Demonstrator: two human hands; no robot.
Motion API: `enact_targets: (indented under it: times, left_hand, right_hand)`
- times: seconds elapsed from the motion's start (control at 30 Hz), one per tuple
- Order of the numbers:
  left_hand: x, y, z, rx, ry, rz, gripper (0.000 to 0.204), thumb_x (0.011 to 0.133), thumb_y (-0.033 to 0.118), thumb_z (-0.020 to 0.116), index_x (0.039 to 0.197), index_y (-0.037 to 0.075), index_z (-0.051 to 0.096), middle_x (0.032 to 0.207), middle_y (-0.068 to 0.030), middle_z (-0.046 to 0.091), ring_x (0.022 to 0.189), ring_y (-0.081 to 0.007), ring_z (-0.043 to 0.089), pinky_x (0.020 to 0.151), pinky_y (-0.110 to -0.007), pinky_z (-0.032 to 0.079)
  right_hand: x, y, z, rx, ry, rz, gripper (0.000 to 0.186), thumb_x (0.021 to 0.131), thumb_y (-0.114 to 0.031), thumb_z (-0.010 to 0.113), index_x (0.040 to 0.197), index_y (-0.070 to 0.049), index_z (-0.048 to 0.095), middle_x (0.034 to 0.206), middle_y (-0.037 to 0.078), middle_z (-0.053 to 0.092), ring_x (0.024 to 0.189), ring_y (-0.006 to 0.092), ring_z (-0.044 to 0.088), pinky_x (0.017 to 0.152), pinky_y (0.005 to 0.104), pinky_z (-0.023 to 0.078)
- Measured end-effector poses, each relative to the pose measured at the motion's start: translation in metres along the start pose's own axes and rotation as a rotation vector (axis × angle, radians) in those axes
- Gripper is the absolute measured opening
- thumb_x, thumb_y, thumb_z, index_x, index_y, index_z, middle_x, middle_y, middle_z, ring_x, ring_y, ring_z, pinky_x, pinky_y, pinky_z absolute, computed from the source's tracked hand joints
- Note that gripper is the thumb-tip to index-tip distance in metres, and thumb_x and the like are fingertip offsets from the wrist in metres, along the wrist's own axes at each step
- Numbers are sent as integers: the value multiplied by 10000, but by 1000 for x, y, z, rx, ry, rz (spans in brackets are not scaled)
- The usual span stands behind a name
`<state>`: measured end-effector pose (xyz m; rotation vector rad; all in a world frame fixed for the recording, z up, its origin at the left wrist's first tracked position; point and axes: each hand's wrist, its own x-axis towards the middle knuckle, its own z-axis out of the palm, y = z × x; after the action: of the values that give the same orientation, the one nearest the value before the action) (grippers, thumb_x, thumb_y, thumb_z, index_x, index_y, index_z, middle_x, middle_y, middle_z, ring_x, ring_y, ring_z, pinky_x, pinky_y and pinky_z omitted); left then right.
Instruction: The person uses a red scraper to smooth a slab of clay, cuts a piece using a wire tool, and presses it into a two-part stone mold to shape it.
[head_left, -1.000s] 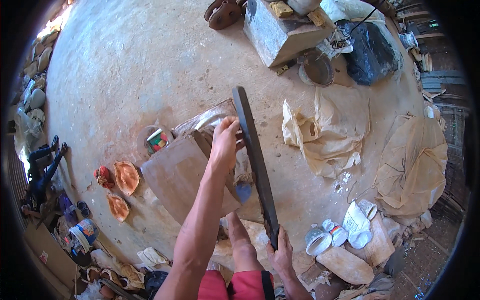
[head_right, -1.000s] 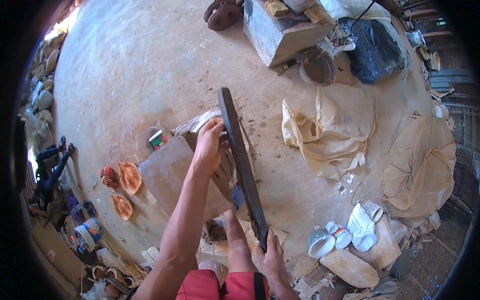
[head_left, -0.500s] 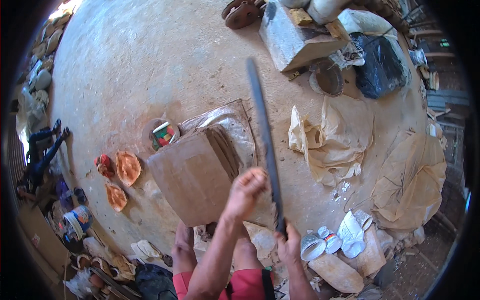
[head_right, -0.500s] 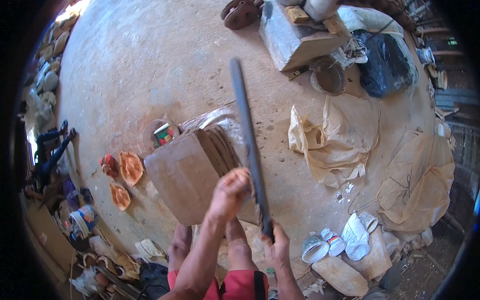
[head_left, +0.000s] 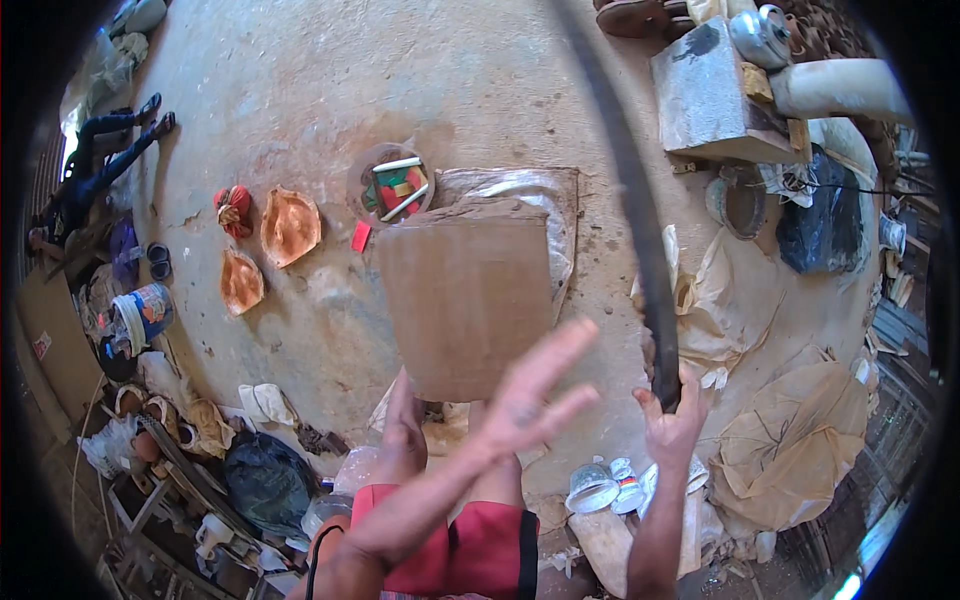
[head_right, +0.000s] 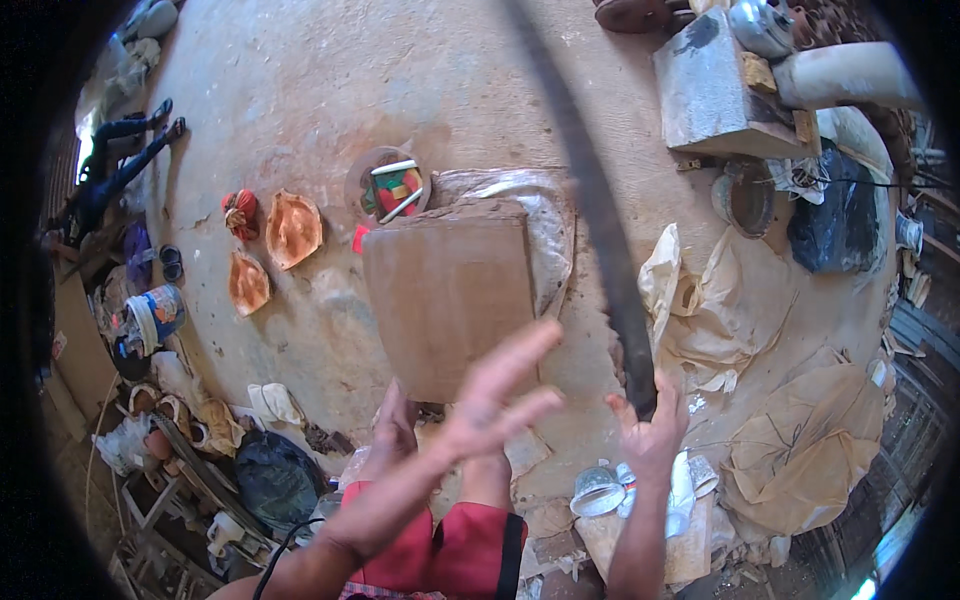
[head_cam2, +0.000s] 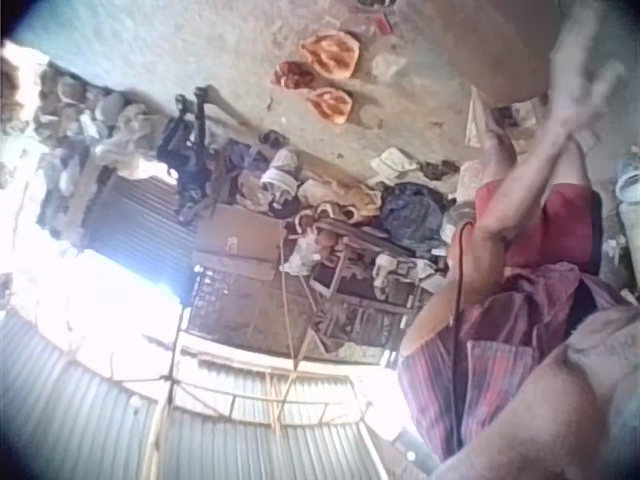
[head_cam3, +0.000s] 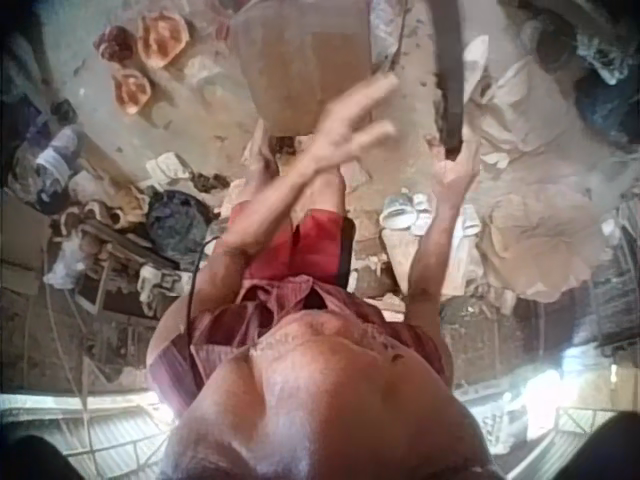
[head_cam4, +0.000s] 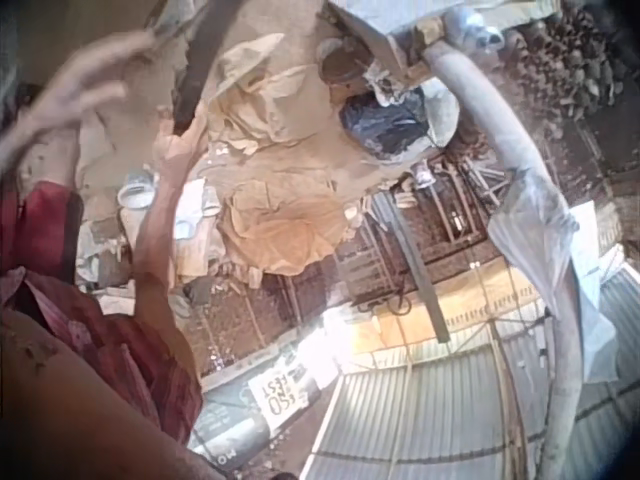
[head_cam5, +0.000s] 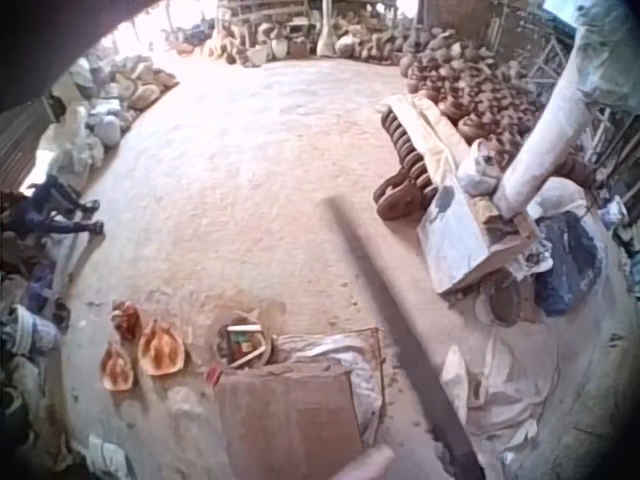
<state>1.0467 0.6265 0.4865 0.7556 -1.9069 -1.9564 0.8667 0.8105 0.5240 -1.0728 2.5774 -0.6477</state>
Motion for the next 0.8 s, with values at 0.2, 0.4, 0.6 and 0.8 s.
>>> enact_targets:
  times: [0.2, 0.4, 0.6, 0.8]
  left_hand:
    - [68, 32, -256, 948, 102, 149, 856, 704, 79, 911, 1496, 172, 601, 1427, -155, 631, 1331, -372, 600, 1131, -477, 488]
    - [24, -47, -327, 947, -120, -123, 623, 665, 46, 875, 1252, 123, 681, 1090, -96, 633, 1033, -324, 618, 896, -466, 508]
    - [21, -80, -325, 1031, 119, -241, 375, 667, 44, 824, 994, 110, 651, 951, -72, 581, 942, -301, 584, 805, -438, 461]
    - [24, -94, -327, 1031, 159, -268, 303, 674, 43, 811, 922, 105, 649, 933, -60, 583, 918, -290, 578, 790, -417, 425]
  right_hand:
    - [136, -49, 17, -158, -311, -547, 452, 639, -118, 862, 1038, -51, 661, 827, 104, 564, 743, 309, 638, 657, 448, 521]
    - [214, -79, 70, -207, -461, -605, 367, 587, -84, 808, 901, -61, 621, 804, 103, 543, 728, 313, 617, 640, 437, 510]
    - [237, -91, 123, -333, -507, -471, 315, 622, -82, 831, 862, -49, 631, 848, 112, 574, 829, 328, 623, 725, 465, 516]
    - [239, -94, 132, -405, -507, -338, 325, 634, -52, 826, 946, -47, 738, 946, 100, 591, 968, 308, 596, 860, 452, 461]
